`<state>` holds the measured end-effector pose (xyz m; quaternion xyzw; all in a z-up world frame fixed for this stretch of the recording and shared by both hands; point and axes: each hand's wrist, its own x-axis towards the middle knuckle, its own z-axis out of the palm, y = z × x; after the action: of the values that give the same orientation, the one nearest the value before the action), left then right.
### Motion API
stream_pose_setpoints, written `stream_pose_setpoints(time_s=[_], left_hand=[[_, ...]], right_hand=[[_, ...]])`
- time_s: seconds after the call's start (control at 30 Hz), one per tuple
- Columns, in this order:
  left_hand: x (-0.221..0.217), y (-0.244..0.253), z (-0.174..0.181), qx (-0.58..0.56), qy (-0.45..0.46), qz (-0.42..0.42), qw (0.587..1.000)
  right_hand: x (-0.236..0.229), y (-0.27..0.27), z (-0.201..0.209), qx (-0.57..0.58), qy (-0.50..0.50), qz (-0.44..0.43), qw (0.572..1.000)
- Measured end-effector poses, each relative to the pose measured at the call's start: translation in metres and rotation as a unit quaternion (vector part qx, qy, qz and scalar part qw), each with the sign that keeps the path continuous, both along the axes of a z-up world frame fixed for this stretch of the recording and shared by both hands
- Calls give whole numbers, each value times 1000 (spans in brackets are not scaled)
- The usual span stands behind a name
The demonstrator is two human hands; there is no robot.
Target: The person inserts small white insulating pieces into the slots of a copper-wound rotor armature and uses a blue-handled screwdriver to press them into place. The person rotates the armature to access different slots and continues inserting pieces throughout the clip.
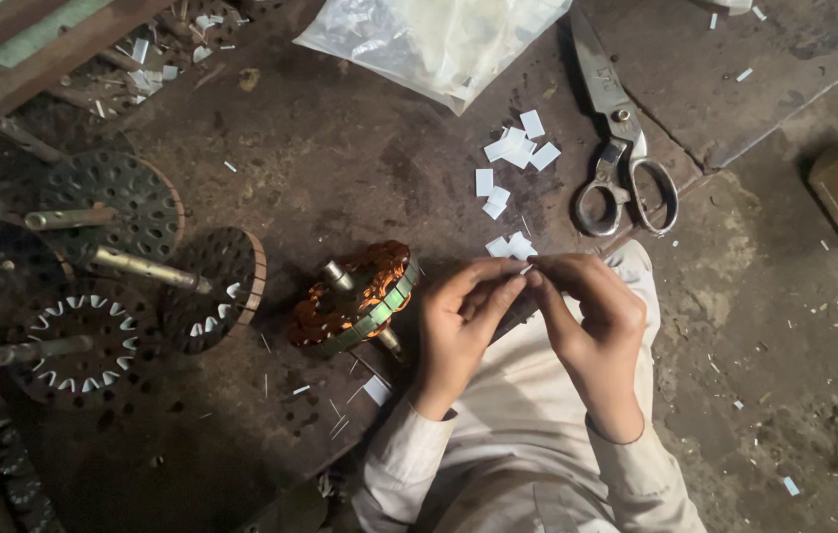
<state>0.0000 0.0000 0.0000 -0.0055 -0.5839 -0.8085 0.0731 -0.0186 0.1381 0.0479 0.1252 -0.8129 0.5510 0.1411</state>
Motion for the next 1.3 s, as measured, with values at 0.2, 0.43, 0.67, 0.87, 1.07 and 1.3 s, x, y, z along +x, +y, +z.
stream_pose_setpoints(time_s=[0.2,0.43,0.67,0.87,1.07,1.3], left_hand=[[-4,-3,3,-112,59,44,991],[-1,2,-6,-52,32,38,997],[-1,4,-7,-172,113,71,976],[20,-3,9,-258,141,96,951],[79,-25,44,-361,205,210,885],[91,-93,73,-440,124,271,847]], right_hand=[[2,2,10,45,13,2,999],[6,-1,6,67,40,-5,997],[15,-6,2,-13,18,21,1000],[19,9,15,80,72,80,991],[24,1,20,-37,39,196,979],[25,-45,20,-38,177,220,959]])
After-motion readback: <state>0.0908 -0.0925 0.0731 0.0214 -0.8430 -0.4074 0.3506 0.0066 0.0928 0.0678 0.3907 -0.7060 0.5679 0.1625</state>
